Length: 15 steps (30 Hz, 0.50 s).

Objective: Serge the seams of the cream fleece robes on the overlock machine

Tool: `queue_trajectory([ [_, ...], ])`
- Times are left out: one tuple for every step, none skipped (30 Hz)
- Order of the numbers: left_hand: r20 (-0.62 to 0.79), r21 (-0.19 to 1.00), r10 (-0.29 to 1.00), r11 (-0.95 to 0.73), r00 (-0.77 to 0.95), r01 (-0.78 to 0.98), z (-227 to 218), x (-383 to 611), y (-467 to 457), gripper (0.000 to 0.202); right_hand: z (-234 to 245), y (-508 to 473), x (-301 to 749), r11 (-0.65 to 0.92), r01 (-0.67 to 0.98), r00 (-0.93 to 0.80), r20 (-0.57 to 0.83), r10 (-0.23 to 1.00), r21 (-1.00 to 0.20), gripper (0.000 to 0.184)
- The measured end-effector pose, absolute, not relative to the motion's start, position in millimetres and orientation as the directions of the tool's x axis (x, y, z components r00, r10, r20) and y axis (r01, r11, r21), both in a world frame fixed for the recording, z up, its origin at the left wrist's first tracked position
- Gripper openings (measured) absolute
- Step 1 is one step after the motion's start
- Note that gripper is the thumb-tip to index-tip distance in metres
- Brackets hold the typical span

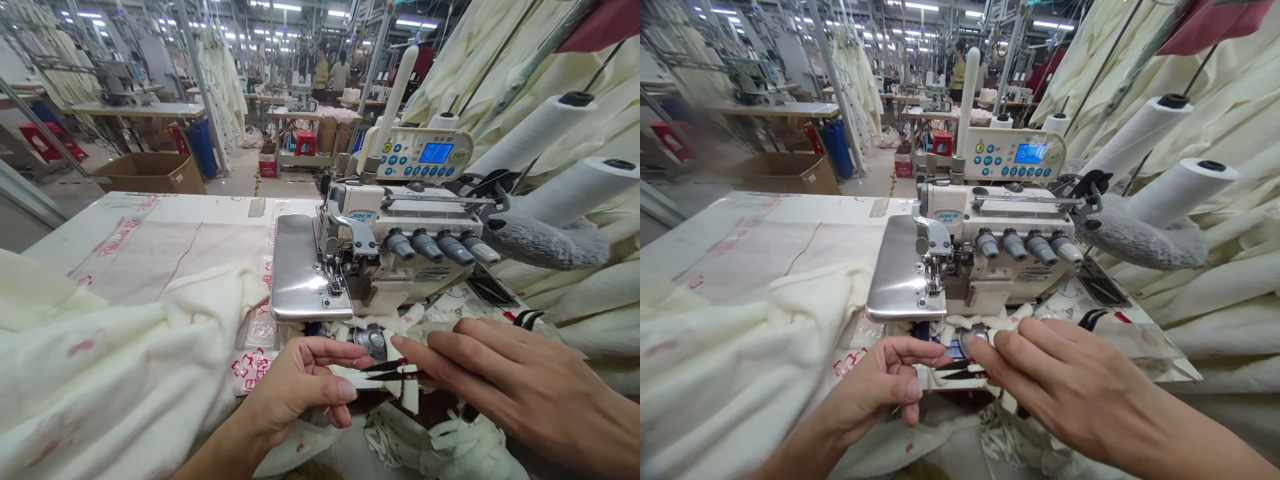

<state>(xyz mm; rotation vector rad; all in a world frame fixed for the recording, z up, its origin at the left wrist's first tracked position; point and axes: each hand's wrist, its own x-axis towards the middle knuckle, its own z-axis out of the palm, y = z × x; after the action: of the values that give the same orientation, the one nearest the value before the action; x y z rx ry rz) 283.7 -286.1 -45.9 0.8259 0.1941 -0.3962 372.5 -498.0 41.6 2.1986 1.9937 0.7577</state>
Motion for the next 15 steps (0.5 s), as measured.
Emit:
queue_trajectory([
  [-0.323,0.675,-0.259,0.611,0.91,0.413,-46.6,284.1,-286.2,0.044,41.6,-498.8,373.3,-0.15,0.905,0.024,0.306,0.952,0.398,0.031],
  [-0.327,0.676,-0.251,0.611,0.911,0.412,-47.1,284.6,-286.7,0.046,41.6,-499.0,374.1,-0.158,0.897,0.027,0.307,0.951,0.412,0.031],
  [-0.33,0.678,-0.244,0.611,0.912,0.409,-47.4,285.1,-287.6,0.048,41.5,-498.6,374.8,-0.162,0.893,0.028,0.308,0.951,0.42,0.03],
  [-0.327,0.68,-0.239,0.613,0.914,0.403,-47.5,285.6,-288.7,0.05,41.3,-497.8,375.2,-0.161,0.891,0.025,0.308,0.951,0.425,0.03],
  [-0.322,0.684,-0.232,0.613,0.918,0.396,-47.5,285.9,-289.8,0.051,41.0,-496.7,375.5,-0.157,0.891,0.021,0.304,0.952,0.427,0.03],
  [-0.316,0.69,-0.228,0.612,0.921,0.388,-47.5,286.0,-290.9,0.052,40.8,-495.5,375.6,-0.155,0.89,0.02,0.302,0.953,0.428,0.03],
  [-0.308,0.696,-0.227,0.608,0.924,0.382,-47.7,285.9,-291.7,0.052,40.6,-494.2,375.6,-0.152,0.891,0.018,0.302,0.953,0.428,0.03],
  [-0.301,0.704,-0.225,0.603,0.927,0.375,-47.9,285.5,-292.3,0.053,40.5,-492.8,375.6,-0.15,0.891,0.014,0.305,0.952,0.428,0.031],
  [-0.297,0.711,-0.223,0.597,0.928,0.371,-48.3,285.0,-292.5,0.053,40.5,-491.5,375.6,-0.149,0.891,0.01,0.309,0.951,0.429,0.031],
  [-0.295,0.718,-0.221,0.591,0.93,0.368,-48.9,284.3,-292.6,0.053,40.5,-490.2,375.7,-0.146,0.891,0.005,0.313,0.95,0.43,0.031],
  [-0.293,0.722,-0.219,0.587,0.931,0.366,-49.6,283.7,-292.5,0.053,40.5,-489.1,375.8,-0.145,0.891,0.0,0.32,0.947,0.43,0.031],
  [-0.291,0.725,-0.221,0.584,0.931,0.365,-50.3,283.1,-292.3,0.052,40.5,-488.2,376.0,-0.142,0.892,-0.006,0.326,0.945,0.43,0.031],
  [-0.289,0.727,-0.227,0.58,0.93,0.367,-51.0,282.6,-292.1,0.052,40.6,-487.6,376.1,-0.139,0.893,-0.009,0.325,0.946,0.427,0.03],
  [-0.288,0.729,-0.231,0.577,0.929,0.369,-51.6,282.4,-291.9,0.052,40.7,-487.4,376.2,-0.137,0.896,-0.008,0.324,0.946,0.423,0.03],
  [-0.289,0.729,-0.238,0.573,0.927,0.374,-52.1,282.4,-291.7,0.053,40.8,-487.5,376.3,-0.137,0.898,-0.006,0.323,0.946,0.417,0.03],
])
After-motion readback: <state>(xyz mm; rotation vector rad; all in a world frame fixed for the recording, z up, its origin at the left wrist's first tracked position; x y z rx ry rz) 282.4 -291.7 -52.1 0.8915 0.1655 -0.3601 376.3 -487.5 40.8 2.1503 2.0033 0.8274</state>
